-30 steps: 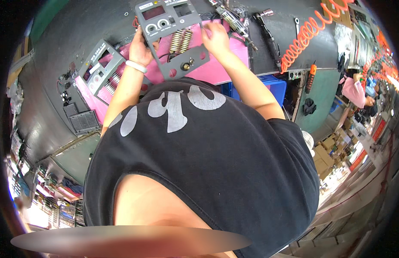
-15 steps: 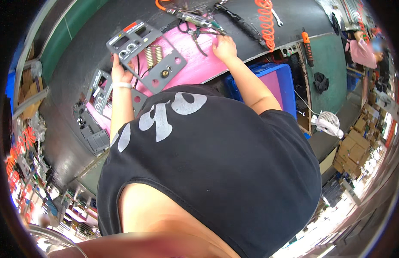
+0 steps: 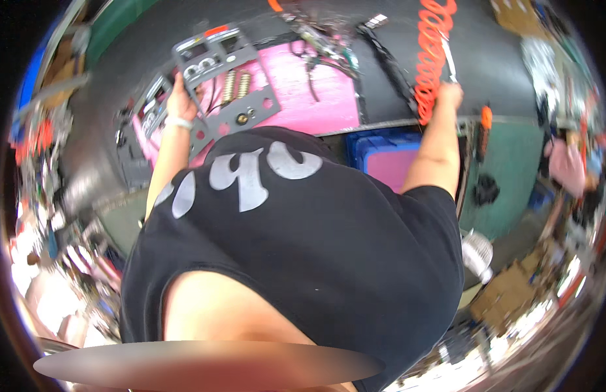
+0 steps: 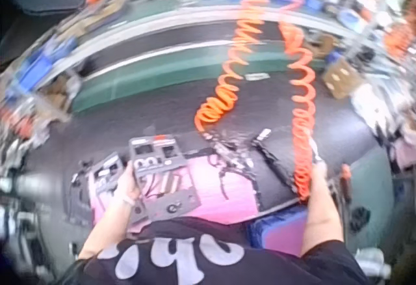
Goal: The person assembles electronic components by mounting capacitors, springs, and wires onto a metal chassis and securing them with screws using a power screwdriver.
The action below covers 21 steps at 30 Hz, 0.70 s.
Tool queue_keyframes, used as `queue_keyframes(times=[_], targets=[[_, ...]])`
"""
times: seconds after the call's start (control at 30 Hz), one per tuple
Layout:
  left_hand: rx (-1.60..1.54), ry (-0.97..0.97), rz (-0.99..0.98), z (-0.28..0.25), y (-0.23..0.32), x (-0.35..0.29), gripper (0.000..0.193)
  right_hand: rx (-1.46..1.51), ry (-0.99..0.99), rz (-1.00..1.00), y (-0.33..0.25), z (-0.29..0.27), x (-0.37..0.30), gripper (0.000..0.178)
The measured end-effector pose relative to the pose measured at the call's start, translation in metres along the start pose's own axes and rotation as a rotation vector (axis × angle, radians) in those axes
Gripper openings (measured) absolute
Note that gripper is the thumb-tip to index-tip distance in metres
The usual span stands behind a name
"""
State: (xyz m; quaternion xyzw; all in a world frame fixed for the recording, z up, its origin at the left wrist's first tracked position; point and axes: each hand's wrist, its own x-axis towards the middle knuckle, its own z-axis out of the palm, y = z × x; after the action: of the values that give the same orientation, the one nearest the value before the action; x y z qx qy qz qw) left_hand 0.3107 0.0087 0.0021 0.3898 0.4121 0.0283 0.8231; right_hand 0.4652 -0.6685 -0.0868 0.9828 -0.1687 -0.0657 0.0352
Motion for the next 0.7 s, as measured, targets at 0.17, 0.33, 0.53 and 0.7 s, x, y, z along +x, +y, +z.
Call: queue_keyframes(times=[0.17, 0.33, 0.53, 0.7], targets=[[0.142, -0.016, 0.066, 0.023, -0.003, -0.008, 0.034, 0.130, 0.018, 0.047, 0.054, 0.070, 0.072, 0.039], [0.213, 0.160, 0.097, 0.036, -0.009, -0.033, 0.039, 0.112, 0.019, 0.007, 0.016, 0.067, 0.071, 0.045], [0.022, -0.035, -0.035, 0.026, -0.008, -0.023, 0.043, 0.913, -0.156, 0.204, 0.007, 0.036, 0.037, 0.032], [0.028, -0.060, -0.024, 0.026, -0.002, -0.026, 0.043, 0.995, 0.258, 0.181, -0.042, -0.042, -0.060, 0.023]])
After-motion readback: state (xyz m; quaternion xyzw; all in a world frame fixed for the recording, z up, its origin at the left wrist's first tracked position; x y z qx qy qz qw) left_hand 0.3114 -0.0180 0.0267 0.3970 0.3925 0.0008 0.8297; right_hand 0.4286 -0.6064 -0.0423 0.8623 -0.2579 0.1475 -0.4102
